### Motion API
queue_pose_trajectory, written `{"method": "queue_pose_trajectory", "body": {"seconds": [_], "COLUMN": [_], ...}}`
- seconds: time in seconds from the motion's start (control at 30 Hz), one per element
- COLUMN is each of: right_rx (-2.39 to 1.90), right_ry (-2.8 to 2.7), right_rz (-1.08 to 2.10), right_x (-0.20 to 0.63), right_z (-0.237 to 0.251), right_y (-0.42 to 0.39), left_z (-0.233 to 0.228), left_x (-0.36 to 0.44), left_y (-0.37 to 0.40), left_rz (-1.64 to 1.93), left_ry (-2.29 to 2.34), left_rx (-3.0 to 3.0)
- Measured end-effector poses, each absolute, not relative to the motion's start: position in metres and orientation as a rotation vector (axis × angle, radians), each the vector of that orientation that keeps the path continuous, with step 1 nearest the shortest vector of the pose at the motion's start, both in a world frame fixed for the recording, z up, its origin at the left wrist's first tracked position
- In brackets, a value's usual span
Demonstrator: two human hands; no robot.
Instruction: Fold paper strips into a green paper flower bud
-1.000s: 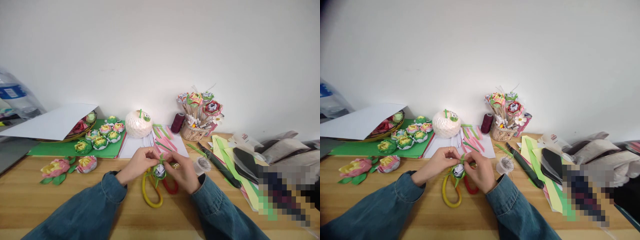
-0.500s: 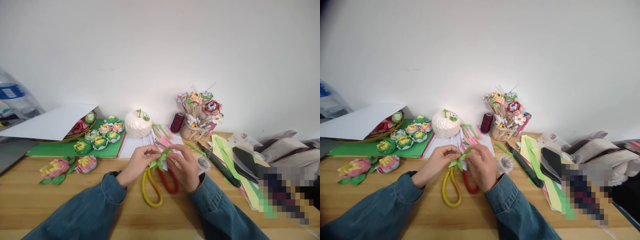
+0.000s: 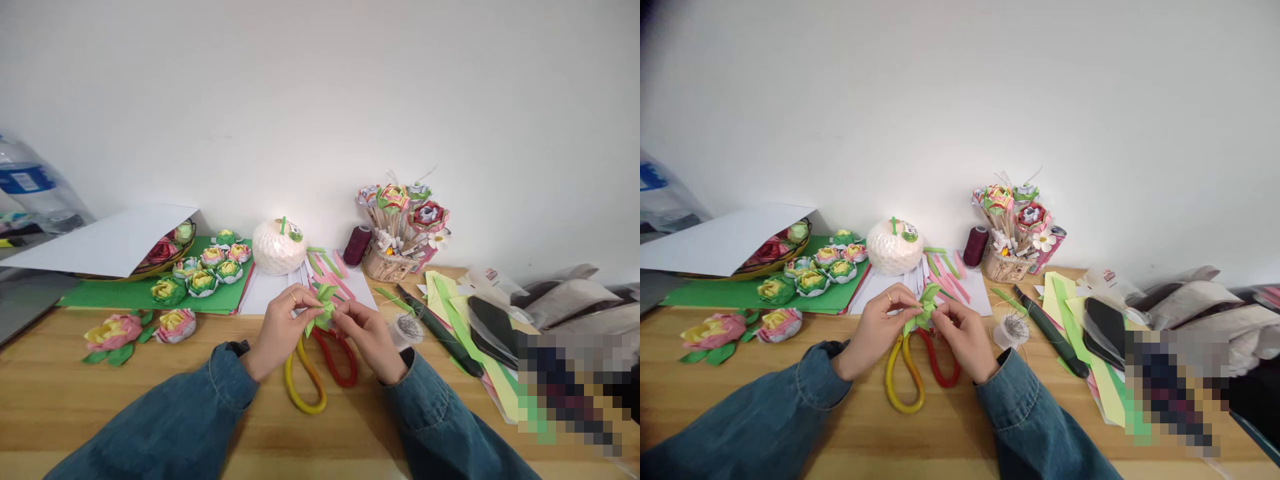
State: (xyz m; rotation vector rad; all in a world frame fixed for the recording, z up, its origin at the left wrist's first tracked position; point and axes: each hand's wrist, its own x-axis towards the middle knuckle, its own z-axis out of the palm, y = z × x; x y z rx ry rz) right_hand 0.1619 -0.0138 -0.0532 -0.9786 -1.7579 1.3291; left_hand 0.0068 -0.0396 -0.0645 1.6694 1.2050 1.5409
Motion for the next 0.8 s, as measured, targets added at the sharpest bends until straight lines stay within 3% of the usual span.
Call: {"method": "queue_pose_trajectory", "body": {"seconds": [0.33, 0.8], "right_rx": [-1.049, -1.111], "right_ry": [-1.603, -1.763], "right_rz": [1.292, 0.889], "right_x": [0.148, 0.148], "right_z": [-0.061, -0.066], "right_y": [-0.025, -0.028], "left_z": [-0.076, -0.073], "left_x": [0.015, 0.015], "left_y": [-0.038, -0.038], "left_rz": [1.665, 1.710], "left_ry": [1.291, 1.263], "left_rx": [1.430, 1.261]}}
